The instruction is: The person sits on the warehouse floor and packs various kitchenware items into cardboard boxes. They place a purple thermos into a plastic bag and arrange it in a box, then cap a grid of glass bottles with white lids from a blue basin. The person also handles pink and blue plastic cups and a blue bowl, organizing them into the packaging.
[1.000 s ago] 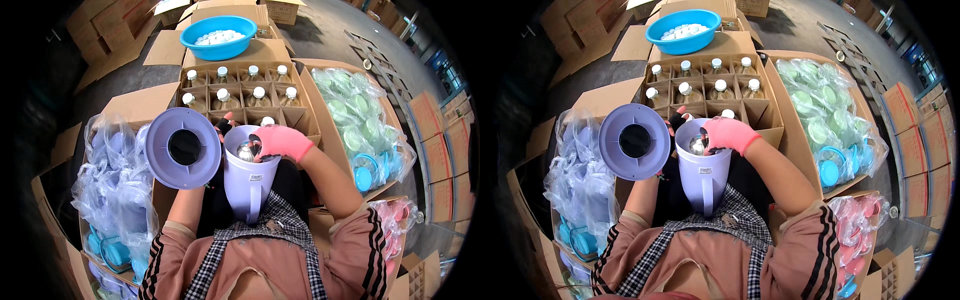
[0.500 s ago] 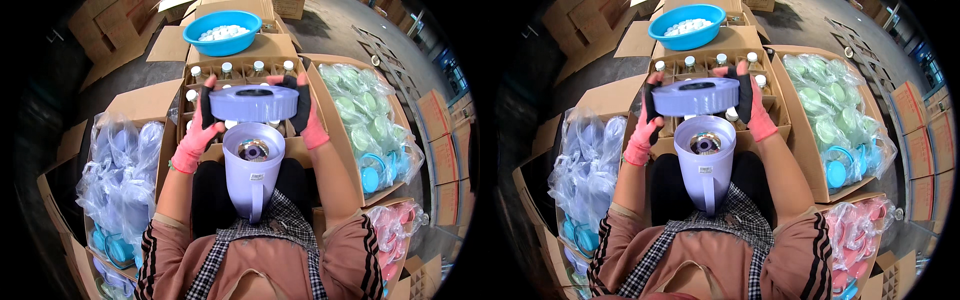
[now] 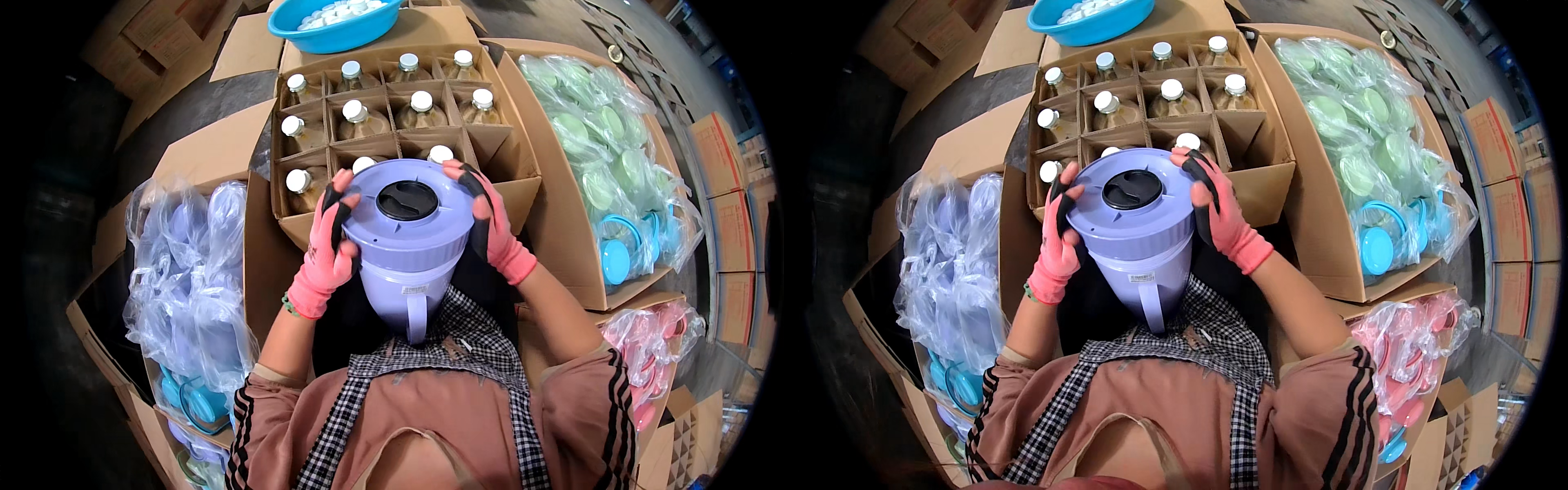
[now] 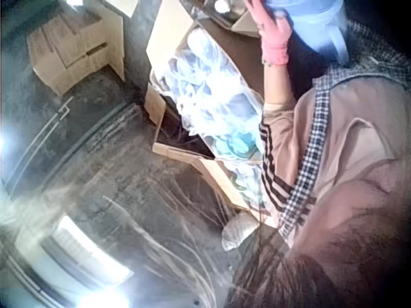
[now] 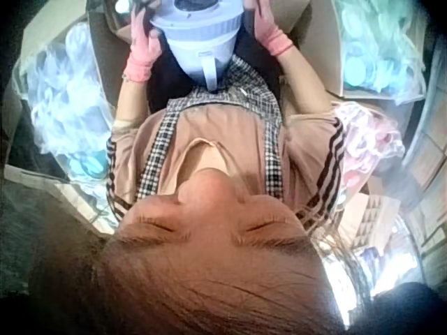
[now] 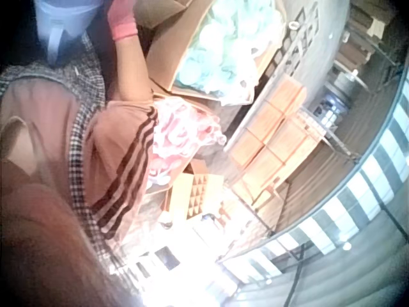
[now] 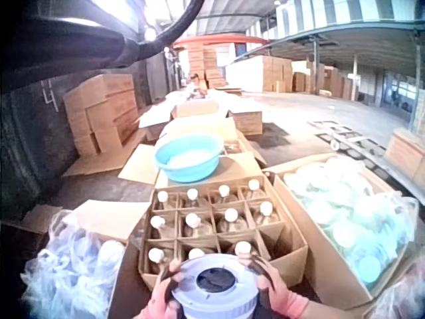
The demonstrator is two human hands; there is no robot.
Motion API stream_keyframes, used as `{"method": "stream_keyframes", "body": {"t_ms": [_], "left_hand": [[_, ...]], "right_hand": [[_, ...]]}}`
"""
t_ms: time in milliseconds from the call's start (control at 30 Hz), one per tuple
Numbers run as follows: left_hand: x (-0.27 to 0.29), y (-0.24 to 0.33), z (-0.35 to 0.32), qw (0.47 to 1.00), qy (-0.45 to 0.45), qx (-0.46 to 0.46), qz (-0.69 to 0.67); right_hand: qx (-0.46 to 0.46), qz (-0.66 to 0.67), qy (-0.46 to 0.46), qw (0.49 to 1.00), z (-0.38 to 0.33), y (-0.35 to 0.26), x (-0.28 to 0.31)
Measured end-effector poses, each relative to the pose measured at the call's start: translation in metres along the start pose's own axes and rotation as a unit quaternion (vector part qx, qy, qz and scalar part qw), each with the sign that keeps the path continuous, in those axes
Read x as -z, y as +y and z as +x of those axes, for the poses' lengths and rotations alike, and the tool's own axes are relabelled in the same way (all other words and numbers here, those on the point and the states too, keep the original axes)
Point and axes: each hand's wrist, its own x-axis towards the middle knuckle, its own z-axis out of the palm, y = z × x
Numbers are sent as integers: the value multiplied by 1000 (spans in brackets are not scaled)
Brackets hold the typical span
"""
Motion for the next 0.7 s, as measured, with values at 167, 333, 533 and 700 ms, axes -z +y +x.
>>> {"method": "stream_keyframes", "body": {"t_ms": [167,333,533,700], "left_hand": [[21,23,10,981,-129,-71,128],[24,27,11,964,-151,-102,195],[16,47,15,958,-169,-76,217],[15,41,9,958,-161,-81,223]], "right_hand": [[136,-231,-167,949,-1,-39,22],[152,-272,-200,929,1,-40,21],[143,-298,-206,921,-4,-47,15],[158,-337,-234,898,-3,-47,15]]}}
